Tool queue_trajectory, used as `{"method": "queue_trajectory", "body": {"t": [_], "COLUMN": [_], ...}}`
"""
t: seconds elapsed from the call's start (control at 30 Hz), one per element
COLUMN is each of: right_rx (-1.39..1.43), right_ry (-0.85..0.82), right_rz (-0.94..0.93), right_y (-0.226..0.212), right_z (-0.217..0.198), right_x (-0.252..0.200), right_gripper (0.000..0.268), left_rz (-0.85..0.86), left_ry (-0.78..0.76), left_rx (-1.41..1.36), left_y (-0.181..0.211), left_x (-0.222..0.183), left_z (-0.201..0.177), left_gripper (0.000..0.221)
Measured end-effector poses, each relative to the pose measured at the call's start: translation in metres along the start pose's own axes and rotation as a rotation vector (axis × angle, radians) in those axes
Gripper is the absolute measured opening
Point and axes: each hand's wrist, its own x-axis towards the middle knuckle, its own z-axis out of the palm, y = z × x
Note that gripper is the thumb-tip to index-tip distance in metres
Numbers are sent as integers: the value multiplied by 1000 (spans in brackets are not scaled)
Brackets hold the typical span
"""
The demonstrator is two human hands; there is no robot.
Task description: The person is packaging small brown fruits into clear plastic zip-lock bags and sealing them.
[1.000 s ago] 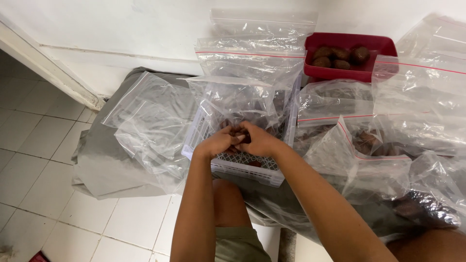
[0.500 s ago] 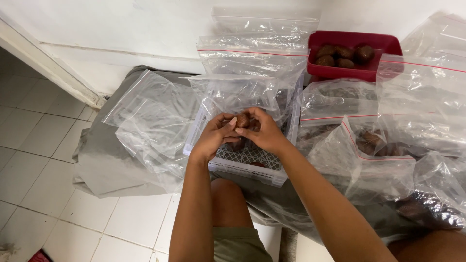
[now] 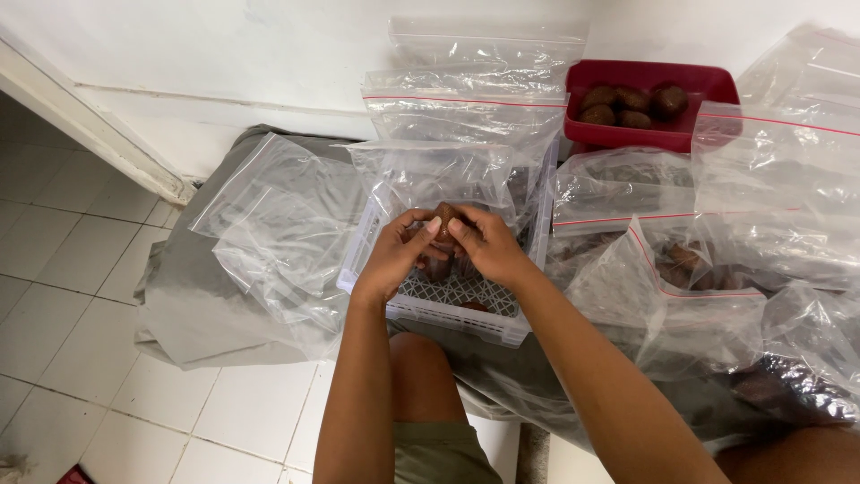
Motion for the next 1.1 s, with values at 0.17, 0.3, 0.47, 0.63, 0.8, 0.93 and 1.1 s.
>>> {"method": "queue_trajectory", "body": {"t": [0.17, 0.3, 0.47, 0.63, 0.8, 0.93, 1.1], "right_rx": [94, 56, 57, 88, 153, 161, 138], "right_ry": [-2, -19, -85, -118, -12, 63, 160], "right_rz": [8, -25, -38, -27, 21, 21, 2], "right_y": [8, -3, -2, -5, -51, -72, -114], "right_z": [-1, 1, 2, 3, 5, -12, -45], "right_x": [1, -1, -3, -2, -21, -39, -64], "right_gripper": [49, 56, 61, 63, 59, 59, 58], "left_rz": [84, 135, 183, 244, 351, 360, 432], "left_ry": [-31, -7, 48, 108, 132, 138, 101], "left_rx": [40, 34, 13, 16, 58, 112, 86], "left_y": [-12, -18, -18, -37, -15, 26, 53], "left_x": [5, 7, 7, 15, -2, -28, -31], "left_z": [0, -4, -2, -8, 12, 51, 97], "left_gripper": [43, 38, 33, 25, 25, 28, 31]}}
